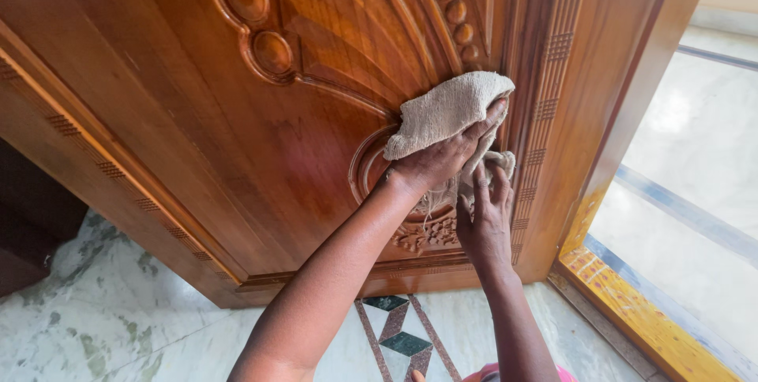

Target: The person wipes a carved wooden door with a cloth, moving the cloth across the ornate circular designs and flat panels.

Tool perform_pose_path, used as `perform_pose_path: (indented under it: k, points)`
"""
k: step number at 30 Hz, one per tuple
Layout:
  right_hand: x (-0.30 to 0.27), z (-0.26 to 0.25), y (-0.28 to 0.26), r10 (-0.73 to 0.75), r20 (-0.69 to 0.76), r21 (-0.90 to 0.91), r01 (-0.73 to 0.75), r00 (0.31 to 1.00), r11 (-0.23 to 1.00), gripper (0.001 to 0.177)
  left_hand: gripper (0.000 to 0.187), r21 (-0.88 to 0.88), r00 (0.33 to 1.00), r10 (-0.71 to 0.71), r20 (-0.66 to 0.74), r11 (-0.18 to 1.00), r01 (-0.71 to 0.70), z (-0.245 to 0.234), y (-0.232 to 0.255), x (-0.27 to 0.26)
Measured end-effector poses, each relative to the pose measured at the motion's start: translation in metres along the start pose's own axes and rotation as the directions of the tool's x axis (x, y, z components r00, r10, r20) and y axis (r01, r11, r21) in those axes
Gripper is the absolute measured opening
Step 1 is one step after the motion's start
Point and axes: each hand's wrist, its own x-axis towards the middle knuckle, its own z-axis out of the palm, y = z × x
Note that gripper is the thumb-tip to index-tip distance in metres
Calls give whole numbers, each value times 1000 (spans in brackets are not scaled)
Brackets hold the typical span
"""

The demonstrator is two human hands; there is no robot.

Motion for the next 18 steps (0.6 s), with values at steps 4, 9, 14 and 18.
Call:
perform_pose_path:
  k: [4, 9, 14, 18]
  points:
    - [1, 5, -4, -27, -2, -46, 27, 1000, 999, 71, 63, 18, 992, -116, 51, 993, 115, -9, -6, -14]
    - [-1, 10, -17, -19, 9, -20, 19, 1000, 1000, 73, 63, 132, 986, -152, -69, 978, 161, -16, -18, -38]
    - [-4, 15, -24, -80, -16, -95, 78, 997, 992, 72, 63, 186, 976, -220, 8, 959, 214, -18, -23, -59]
    - [-8, 26, -25, -115, -30, -166, 109, 993, 980, 71, 64, 240, 956, -269, 117, 942, 235, -24, -16, -77]
